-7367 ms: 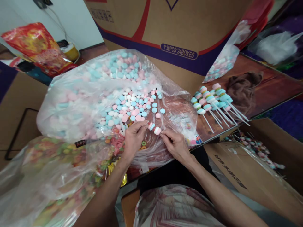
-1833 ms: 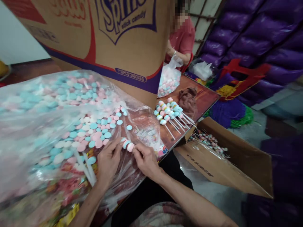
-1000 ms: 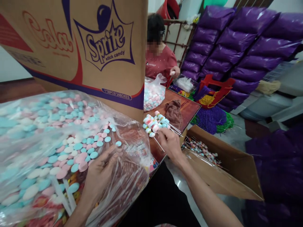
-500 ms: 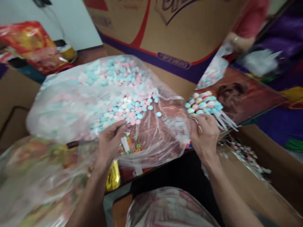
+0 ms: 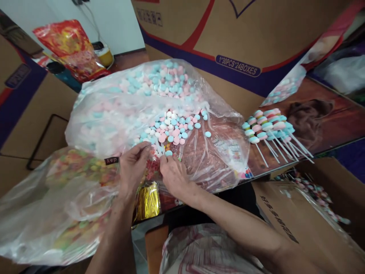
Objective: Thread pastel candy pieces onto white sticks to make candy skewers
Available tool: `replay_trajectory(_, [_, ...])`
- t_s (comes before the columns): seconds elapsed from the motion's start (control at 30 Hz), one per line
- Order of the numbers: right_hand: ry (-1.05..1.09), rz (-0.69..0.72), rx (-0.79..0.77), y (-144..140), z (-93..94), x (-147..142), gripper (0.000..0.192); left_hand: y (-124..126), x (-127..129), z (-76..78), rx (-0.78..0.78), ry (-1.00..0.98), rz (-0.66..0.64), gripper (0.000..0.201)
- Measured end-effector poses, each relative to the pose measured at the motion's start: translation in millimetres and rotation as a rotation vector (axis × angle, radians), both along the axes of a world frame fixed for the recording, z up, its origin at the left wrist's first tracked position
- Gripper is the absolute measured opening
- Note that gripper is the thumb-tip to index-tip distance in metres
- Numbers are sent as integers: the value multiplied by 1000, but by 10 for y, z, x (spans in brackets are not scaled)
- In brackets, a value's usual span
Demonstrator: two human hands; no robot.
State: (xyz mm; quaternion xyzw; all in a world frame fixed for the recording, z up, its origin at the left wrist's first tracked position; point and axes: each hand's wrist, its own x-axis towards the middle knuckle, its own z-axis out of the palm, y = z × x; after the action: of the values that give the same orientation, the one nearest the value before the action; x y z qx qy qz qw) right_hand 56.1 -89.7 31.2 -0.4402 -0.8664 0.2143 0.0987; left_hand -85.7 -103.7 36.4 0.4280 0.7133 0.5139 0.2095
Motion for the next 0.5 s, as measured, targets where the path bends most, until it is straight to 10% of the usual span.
replay_trajectory(0.23, [351, -67, -289, 43, -2, 291, 17, 75, 61, 52, -58, 110, -47, 35])
replay_trajectory(0.5, [455, -143, -410, -9, 32, 1356, 14, 92, 242, -39, -89, 634, -387, 20])
